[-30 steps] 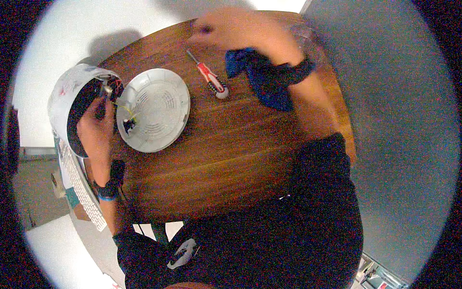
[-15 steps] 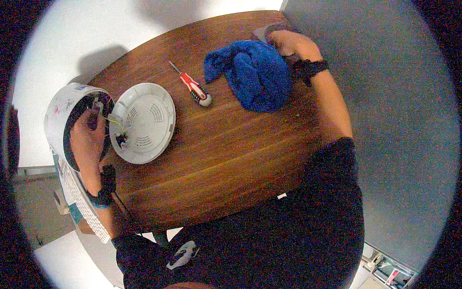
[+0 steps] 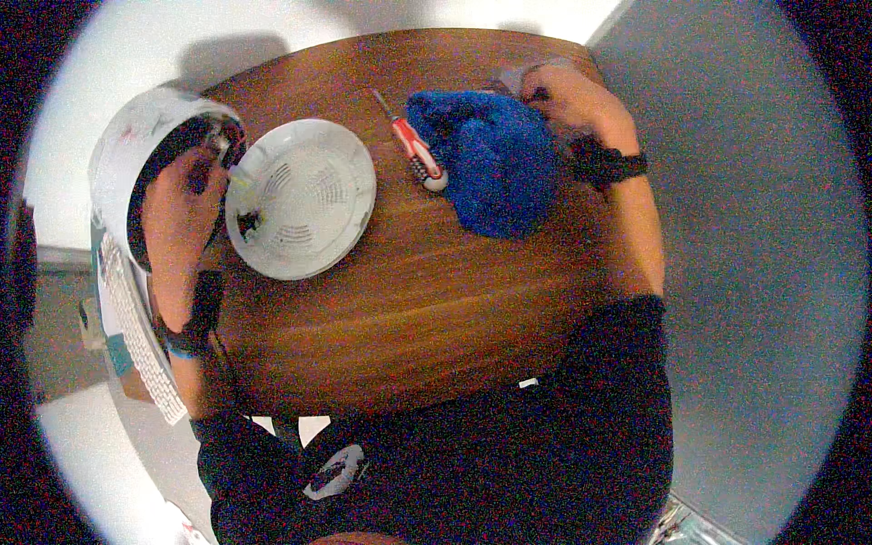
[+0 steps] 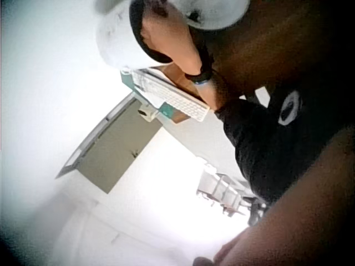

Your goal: The person repairs a rice cooker by connecting internal wires to a terminal block and tightening screws with a screwdriver. They handle red, white, and yellow wires, secure connections, and reposition the cooker base during the process.

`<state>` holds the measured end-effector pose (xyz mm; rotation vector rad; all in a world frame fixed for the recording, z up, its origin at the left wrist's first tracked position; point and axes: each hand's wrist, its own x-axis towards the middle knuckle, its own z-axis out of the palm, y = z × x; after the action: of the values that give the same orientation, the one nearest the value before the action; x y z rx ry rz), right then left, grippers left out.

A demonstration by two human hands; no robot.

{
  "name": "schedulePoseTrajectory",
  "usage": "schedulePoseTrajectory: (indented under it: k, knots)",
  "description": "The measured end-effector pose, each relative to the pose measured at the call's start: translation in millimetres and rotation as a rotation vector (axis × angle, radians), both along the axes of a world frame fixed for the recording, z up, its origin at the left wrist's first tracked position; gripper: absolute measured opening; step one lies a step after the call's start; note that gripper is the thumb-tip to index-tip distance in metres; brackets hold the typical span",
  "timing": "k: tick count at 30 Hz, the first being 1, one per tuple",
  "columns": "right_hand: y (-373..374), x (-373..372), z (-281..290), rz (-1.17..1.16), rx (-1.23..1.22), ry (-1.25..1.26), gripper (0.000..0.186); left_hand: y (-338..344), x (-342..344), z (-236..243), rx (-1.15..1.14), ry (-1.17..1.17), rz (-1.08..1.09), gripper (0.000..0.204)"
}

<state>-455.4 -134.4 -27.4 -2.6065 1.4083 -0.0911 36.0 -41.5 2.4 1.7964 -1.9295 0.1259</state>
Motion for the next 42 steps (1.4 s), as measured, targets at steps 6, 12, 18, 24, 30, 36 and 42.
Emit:
schedulePoseTrajectory:
  k: [6,12,18,24,30,36,42]
  knots:
    - [29,47,30,-0.203,-0.238,-0.213,0.012,0,7,-5,-0.025,-0.003,-0.008,0.022]
    - [66,193,64,0.206,-0.147,-0.544,0.016,2,7,-2,0.064,-0.008,0.022,0.028]
    - [41,286,11,0.356,-0.028,-0.850,0.016,-4,8,-5,0.021,0.059,-0.074,0.025]
    - [25,316,-7,0.369,-0.040,-0.919,0.015,-2,15,-5,0.003,0.131,-0.122,0.020]
    - [21,316,-10,0.316,0.046,-0.939,0.015,-1,16,-4,0.046,0.206,-0.143,0.020]
    - [16,312,-14,0.339,0.180,-0.915,0.016,-6,16,-10,0.088,0.266,-0.139,0.022]
    - [14,305,-10,0.340,0.173,-0.875,0.017,-5,14,-9,0.076,0.253,-0.122,0.023]
